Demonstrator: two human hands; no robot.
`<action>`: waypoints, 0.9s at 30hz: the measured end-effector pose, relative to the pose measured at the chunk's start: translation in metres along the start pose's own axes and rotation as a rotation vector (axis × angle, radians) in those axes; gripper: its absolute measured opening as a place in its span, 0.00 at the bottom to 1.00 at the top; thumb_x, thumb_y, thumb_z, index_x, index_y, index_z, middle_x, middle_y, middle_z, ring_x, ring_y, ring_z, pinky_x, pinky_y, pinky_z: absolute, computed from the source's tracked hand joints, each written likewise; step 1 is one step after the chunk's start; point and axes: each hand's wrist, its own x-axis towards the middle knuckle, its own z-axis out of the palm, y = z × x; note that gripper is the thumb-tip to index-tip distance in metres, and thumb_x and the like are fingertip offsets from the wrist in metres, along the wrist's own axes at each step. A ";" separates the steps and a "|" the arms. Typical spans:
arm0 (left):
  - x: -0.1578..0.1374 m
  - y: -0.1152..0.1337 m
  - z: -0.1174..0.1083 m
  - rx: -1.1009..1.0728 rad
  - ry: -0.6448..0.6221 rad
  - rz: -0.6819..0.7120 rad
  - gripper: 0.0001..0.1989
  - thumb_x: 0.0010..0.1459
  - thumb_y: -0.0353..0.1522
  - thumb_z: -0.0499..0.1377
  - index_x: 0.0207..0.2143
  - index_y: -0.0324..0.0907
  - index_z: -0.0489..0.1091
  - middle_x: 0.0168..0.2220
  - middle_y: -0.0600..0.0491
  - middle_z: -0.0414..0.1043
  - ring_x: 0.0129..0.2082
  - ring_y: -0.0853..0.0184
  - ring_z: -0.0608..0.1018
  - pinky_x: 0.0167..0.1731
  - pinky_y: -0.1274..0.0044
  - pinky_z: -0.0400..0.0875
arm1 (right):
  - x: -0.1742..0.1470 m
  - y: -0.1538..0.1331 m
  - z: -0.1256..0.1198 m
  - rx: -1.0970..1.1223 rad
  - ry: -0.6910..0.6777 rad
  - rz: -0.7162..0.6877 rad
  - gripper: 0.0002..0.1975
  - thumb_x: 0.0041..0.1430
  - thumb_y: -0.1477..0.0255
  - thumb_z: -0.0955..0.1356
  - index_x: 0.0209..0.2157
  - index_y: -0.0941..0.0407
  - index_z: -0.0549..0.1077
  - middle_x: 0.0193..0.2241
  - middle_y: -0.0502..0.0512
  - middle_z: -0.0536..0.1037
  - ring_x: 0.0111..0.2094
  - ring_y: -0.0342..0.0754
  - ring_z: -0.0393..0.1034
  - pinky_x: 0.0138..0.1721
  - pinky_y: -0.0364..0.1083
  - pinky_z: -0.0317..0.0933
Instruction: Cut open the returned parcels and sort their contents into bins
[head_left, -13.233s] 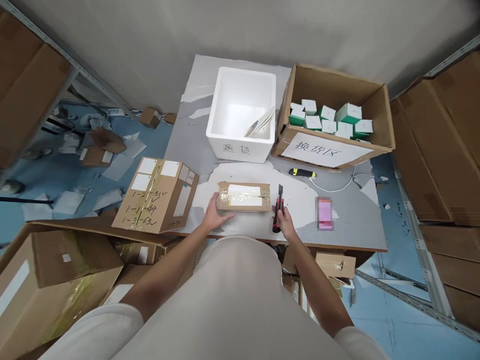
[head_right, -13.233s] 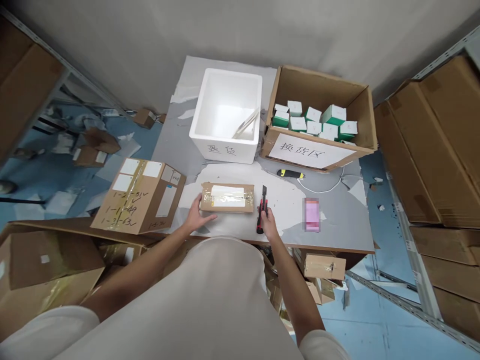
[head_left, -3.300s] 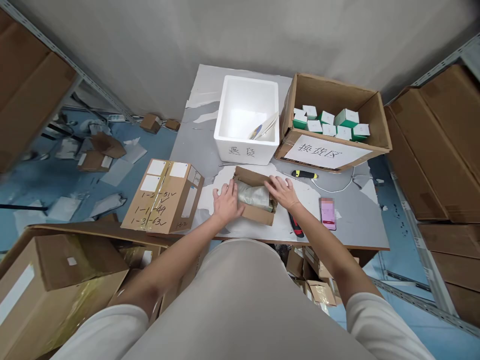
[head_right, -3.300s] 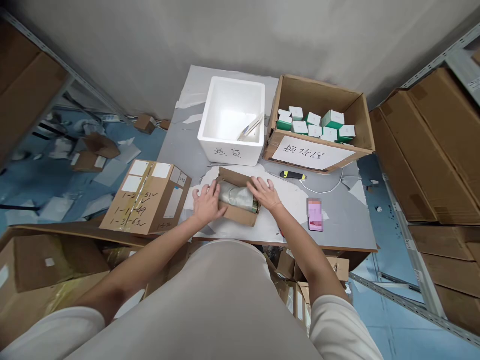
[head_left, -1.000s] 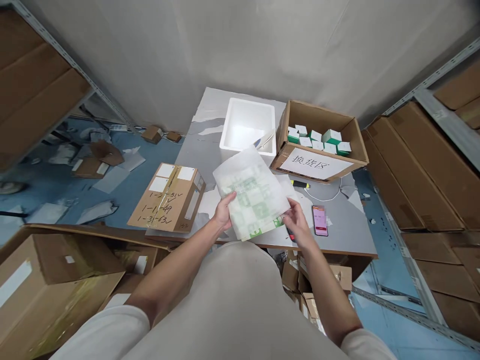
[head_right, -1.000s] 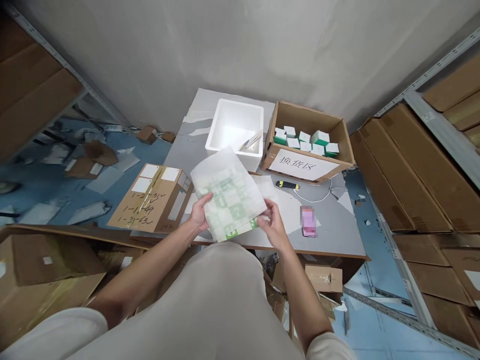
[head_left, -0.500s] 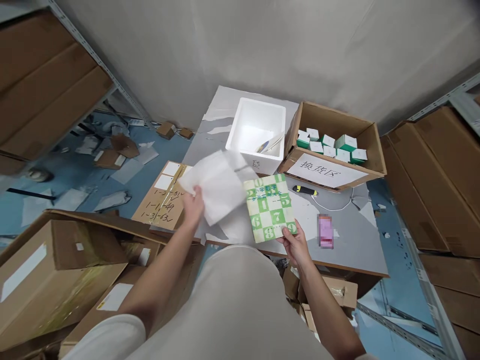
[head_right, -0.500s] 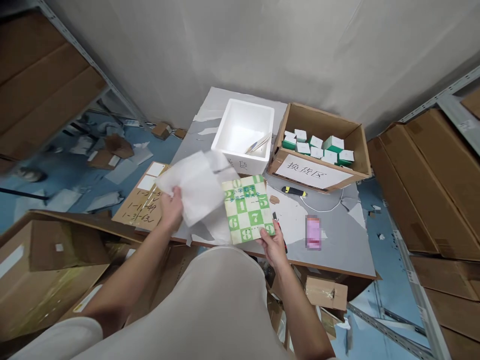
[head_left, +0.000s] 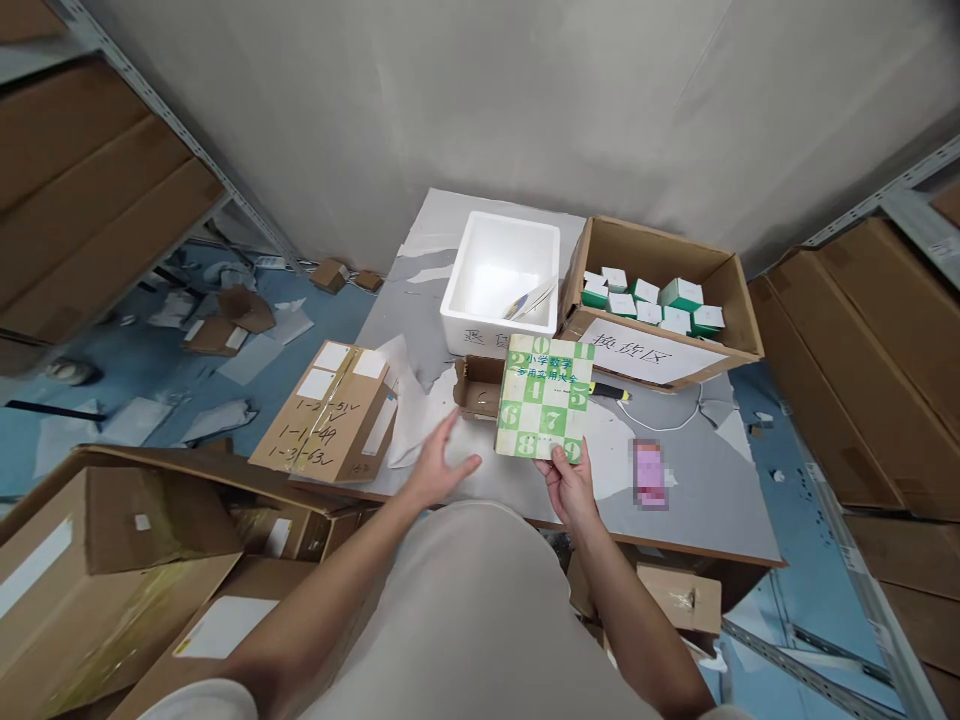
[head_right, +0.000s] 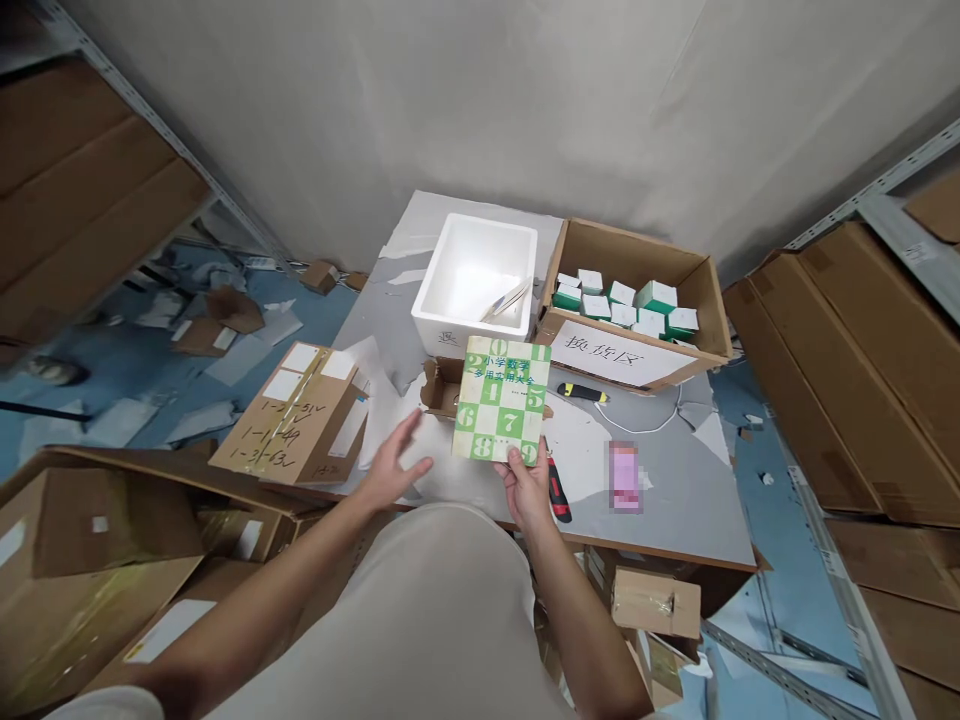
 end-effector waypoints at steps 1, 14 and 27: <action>0.000 0.013 0.010 -0.242 -0.097 -0.036 0.42 0.49 0.42 0.64 0.63 0.43 0.51 0.61 0.37 0.58 0.58 0.52 0.67 0.54 0.61 0.64 | -0.001 0.002 0.001 -0.013 -0.018 0.002 0.30 0.50 0.61 0.72 0.54 0.44 0.61 0.47 0.51 0.75 0.44 0.47 0.73 0.39 0.48 0.71; -0.002 0.023 0.025 -0.742 -0.076 -0.230 0.34 0.45 0.36 0.69 0.55 0.42 0.65 0.48 0.44 0.74 0.42 0.60 0.78 0.44 0.68 0.72 | 0.085 -0.125 0.011 -0.562 -0.182 -0.094 0.24 0.51 0.53 0.67 0.46 0.52 0.70 0.29 0.49 0.75 0.25 0.42 0.70 0.24 0.41 0.66; -0.004 0.048 0.040 -1.044 -0.458 -0.476 0.20 0.49 0.36 0.65 0.45 0.38 0.74 0.38 0.46 0.77 0.34 0.64 0.79 0.37 0.74 0.71 | 0.074 -0.171 0.013 -0.789 -0.683 -0.320 0.34 0.41 0.61 0.76 0.52 0.51 0.69 0.52 0.56 0.69 0.50 0.54 0.65 0.47 0.52 0.64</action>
